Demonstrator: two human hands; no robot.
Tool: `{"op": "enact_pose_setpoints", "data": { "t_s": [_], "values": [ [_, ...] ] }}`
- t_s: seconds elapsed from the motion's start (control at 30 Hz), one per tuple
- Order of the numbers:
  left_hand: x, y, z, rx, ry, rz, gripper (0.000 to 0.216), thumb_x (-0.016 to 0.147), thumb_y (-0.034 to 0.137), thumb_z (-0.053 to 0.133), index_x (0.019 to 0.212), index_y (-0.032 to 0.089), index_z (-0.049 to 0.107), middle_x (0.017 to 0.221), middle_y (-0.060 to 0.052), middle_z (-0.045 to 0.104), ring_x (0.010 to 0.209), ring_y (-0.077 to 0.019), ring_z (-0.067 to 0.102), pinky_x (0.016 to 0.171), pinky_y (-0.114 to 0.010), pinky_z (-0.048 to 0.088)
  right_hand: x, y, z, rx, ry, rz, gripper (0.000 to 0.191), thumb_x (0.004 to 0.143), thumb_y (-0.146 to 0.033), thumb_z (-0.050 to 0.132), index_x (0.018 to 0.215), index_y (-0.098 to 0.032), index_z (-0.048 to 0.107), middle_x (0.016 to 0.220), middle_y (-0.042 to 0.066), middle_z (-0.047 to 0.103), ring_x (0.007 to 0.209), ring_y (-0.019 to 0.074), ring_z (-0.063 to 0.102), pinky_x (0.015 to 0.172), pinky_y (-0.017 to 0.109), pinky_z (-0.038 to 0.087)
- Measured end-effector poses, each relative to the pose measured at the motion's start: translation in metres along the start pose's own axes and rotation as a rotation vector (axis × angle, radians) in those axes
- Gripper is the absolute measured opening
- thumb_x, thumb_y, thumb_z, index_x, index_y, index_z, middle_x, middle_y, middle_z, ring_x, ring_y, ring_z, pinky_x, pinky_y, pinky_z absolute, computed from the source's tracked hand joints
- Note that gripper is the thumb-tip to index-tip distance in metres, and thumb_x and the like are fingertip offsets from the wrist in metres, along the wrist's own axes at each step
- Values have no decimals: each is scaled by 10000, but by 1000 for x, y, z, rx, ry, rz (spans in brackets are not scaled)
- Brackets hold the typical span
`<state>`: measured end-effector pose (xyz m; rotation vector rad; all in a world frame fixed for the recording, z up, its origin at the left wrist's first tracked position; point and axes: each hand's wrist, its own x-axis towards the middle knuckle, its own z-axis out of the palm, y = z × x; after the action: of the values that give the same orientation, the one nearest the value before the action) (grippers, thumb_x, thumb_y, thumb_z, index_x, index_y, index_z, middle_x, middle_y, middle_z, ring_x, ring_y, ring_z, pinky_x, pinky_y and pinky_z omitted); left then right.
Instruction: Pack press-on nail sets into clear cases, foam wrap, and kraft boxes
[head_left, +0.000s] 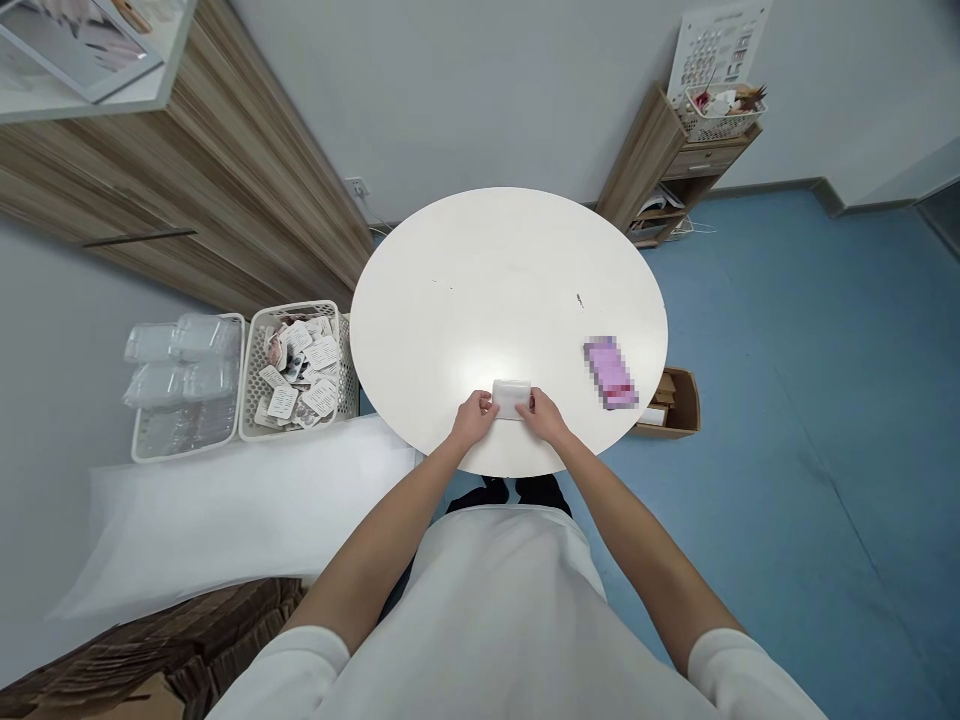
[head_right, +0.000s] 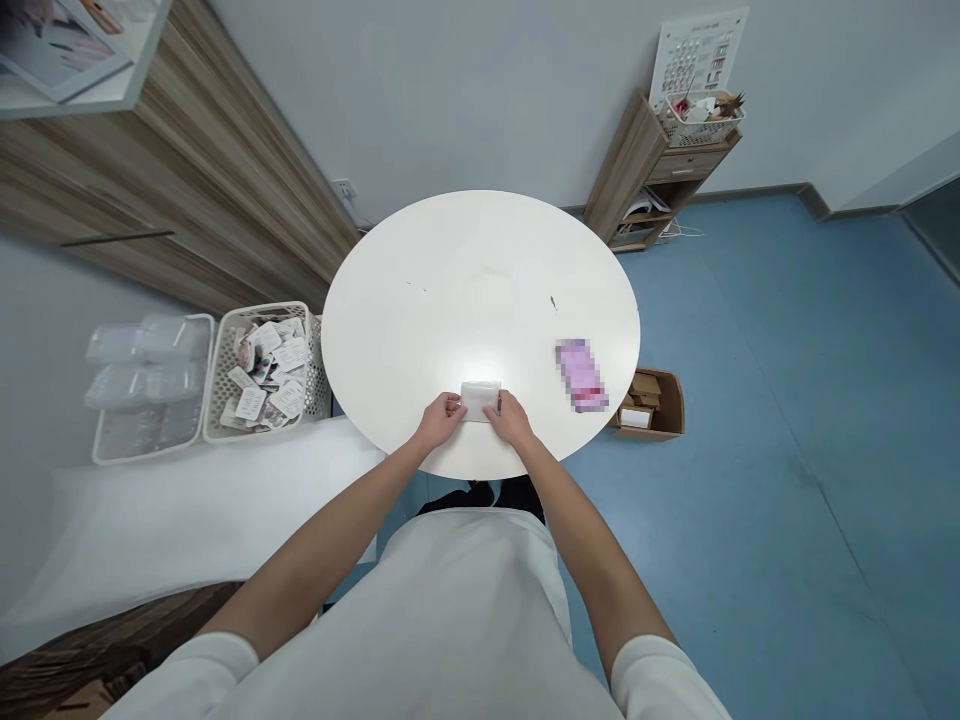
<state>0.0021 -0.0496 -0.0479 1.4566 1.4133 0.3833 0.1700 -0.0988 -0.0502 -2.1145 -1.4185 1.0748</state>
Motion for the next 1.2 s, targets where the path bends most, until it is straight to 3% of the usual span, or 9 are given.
{"op": "enact_pose_setpoints", "data": {
  "t_s": [0.17, 0.27, 0.37, 0.53, 0.67, 0.93, 1.03, 1.2],
  "values": [
    [6, 1, 5, 65, 104, -36, 214, 678, 361, 613, 798, 188, 574, 879, -58, 583, 749, -169, 553, 715, -302, 420, 1, -2, 9, 0, 118, 91, 619, 763, -401, 434, 1296, -160, 232, 1045, 98, 495, 923, 215, 517, 730, 333, 456],
    [8, 1, 5, 21, 95, -112, 270, 662, 364, 630, 855, 186, 568, 851, -52, 600, 789, -176, 560, 717, -293, 417, -2, -1, 13, 39, 173, 75, 631, 768, -417, 426, 1312, -179, 213, 1086, 111, 469, 975, 235, 501, 759, 360, 455],
    [6, 0, 5, -42, 96, -155, 303, 676, 365, 620, 913, 182, 572, 912, -67, 605, 815, -173, 563, 731, -289, 417, -11, 4, 12, 162, 220, 66, 617, 764, -447, 444, 1295, -190, 265, 1127, 126, 450, 904, 223, 529, 762, 367, 465],
    [-6, -3, 4, -144, 54, -198, 424, 707, 391, 595, 1085, 205, 549, 1088, -89, 559, 893, -178, 546, 765, -295, 420, -29, 15, 0, 483, 86, 206, 502, 743, -436, 492, 1182, -205, 410, 1087, 97, 500, 738, 158, 571, 661, 317, 509],
    [-11, -3, 7, -189, 93, -243, 444, 725, 362, 587, 1136, 202, 534, 1098, -92, 552, 911, -177, 543, 779, -294, 424, -28, 15, -10, 737, -31, 334, 418, 733, -407, 536, 1094, -204, 477, 1021, 62, 543, 671, 114, 595, 547, 231, 506],
    [-16, 0, 26, -308, 136, -253, 434, 761, 284, 552, 1181, 194, 493, 1180, -103, 523, 970, -175, 549, 816, -308, 436, 2, 4, -16, 638, -55, 290, 344, 699, -305, 587, 1019, -186, 544, 948, 57, 594, 588, 109, 587, 486, 238, 516],
    [-24, -2, 34, -319, 195, -214, 458, 761, 189, 515, 1215, 177, 452, 1189, -105, 521, 1030, -178, 526, 874, -315, 415, 10, 5, -14, 572, -85, 238, 263, 709, -260, 553, 956, -175, 576, 912, 52, 610, 556, 100, 577, 520, 248, 518],
    [-39, -4, 42, -213, 251, -155, 528, 712, 111, 494, 1230, 190, 426, 1245, -94, 463, 1164, -219, 414, 964, -371, 347, 19, -1, -8, 469, -145, 151, 317, 717, -226, 489, 1018, -182, 577, 934, 48, 627, 540, 98, 573, 600, 268, 498]
  ]
}}
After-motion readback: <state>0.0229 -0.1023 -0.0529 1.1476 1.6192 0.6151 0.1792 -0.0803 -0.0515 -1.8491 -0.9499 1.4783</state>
